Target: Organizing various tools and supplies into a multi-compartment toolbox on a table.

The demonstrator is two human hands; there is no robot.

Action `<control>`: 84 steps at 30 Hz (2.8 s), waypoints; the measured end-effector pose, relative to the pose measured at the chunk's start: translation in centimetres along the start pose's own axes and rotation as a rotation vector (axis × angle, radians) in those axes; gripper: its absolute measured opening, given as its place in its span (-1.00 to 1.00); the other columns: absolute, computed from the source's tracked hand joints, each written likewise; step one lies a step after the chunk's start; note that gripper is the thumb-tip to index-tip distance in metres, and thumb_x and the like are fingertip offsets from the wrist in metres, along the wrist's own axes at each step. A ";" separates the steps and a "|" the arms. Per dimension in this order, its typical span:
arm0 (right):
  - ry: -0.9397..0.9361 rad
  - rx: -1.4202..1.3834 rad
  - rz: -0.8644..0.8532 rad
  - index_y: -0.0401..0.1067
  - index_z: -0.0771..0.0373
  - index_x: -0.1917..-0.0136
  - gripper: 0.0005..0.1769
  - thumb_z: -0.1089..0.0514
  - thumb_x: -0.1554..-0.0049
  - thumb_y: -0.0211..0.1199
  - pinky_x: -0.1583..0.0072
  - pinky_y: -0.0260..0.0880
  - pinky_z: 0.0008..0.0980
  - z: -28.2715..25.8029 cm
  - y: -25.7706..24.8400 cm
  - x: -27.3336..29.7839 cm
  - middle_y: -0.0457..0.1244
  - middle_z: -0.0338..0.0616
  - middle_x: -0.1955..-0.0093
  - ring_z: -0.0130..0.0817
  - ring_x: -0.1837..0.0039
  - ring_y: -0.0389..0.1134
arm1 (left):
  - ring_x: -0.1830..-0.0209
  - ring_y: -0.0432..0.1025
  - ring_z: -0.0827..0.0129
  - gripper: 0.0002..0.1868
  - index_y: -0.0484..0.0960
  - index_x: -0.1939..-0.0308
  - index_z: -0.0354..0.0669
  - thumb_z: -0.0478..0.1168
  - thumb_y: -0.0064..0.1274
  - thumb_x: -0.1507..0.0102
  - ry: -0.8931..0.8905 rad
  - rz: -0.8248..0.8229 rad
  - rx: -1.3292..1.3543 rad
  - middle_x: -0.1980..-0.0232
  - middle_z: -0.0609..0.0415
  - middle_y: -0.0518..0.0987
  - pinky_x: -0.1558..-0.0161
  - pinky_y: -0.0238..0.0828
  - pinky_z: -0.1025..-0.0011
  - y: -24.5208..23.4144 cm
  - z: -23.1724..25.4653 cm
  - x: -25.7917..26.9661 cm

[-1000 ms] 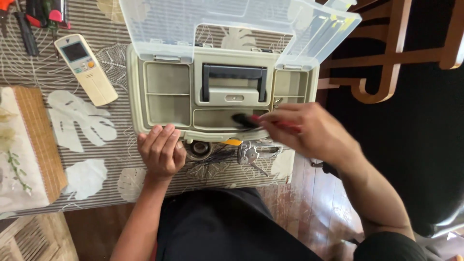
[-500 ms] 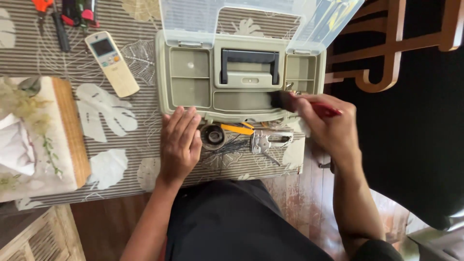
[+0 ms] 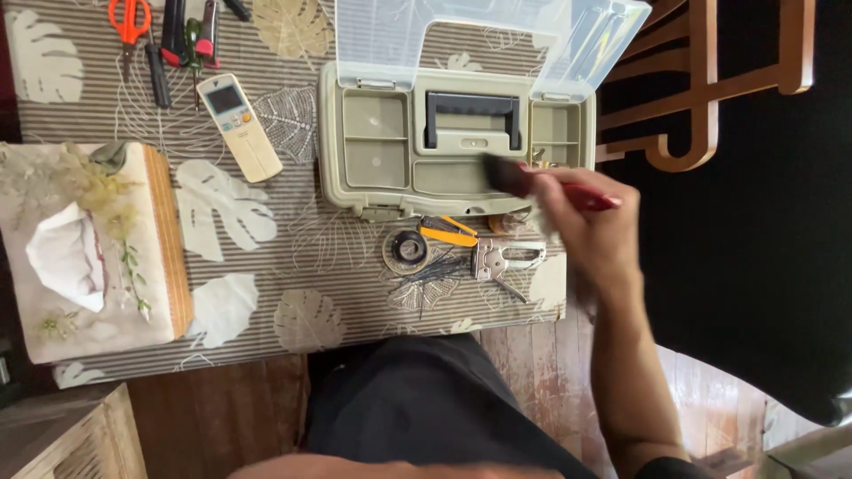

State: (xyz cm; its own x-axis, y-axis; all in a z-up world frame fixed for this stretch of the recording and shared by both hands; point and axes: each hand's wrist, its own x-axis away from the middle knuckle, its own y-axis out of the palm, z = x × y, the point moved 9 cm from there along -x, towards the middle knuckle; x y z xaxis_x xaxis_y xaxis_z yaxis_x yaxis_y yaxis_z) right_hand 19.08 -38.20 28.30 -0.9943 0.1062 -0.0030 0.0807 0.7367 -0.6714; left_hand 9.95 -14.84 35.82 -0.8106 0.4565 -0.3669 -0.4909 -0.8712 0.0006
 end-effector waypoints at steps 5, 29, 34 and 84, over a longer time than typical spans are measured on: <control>-0.097 0.000 -0.137 0.60 0.32 -0.08 -0.85 0.25 -0.26 0.32 0.17 0.38 -0.51 -0.7 4.1 -1.7 0.43 -0.10 0.17 -0.52 0.23 0.36 | 0.07 0.58 0.22 -0.91 0.66 0.14 -0.12 -0.32 0.12 -0.29 -0.045 -0.007 -0.036 0.12 0.11 0.67 -0.09 0.47 0.25 0.6 4.0 -0.2; 0.564 -0.694 0.318 0.53 0.39 -0.01 -0.77 0.14 -0.28 0.24 0.35 0.26 -0.50 20.8 -2.8 15.8 0.31 -0.16 0.31 -0.46 0.38 0.29 | 0.04 0.45 0.06 -0.75 0.69 -0.01 -0.22 -0.27 0.15 -0.26 -0.316 -0.004 -0.765 0.06 0.00 0.58 -0.02 0.42 0.16 3.0 -26.2 8.1; 0.910 -0.914 0.326 0.51 0.35 0.06 -0.78 0.12 -0.23 0.24 0.43 0.15 -0.55 27.8 6.3 16.8 0.29 -0.17 0.35 -0.47 0.44 0.26 | -0.09 0.35 0.03 -0.58 0.62 -0.10 -0.19 -0.26 0.21 -0.15 -0.185 -0.187 -0.976 -0.12 -0.05 0.50 -0.10 0.31 0.06 4.1 -27.3 7.3; -0.205 0.122 -0.099 0.55 0.31 -0.05 -0.80 0.27 -0.12 0.34 -0.05 0.43 -0.07 11.4 15.9 12.2 0.38 0.02 0.03 0.02 -0.02 0.41 | 0.57 0.21 0.67 -0.70 0.72 0.27 -0.29 -0.07 0.25 -0.23 -0.807 0.115 -0.157 0.63 0.17 0.41 0.50 0.15 0.44 -0.5 -33.9 11.8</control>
State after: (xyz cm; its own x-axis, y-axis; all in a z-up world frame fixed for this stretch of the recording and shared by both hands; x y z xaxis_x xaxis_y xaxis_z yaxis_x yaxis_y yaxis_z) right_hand 7.44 -32.80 9.10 -0.9912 -0.1090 -0.0746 -0.0142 0.6494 -0.7603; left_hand 11.43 -15.15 -0.01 -0.8626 0.3000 0.4073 -0.3889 -0.9082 -0.1547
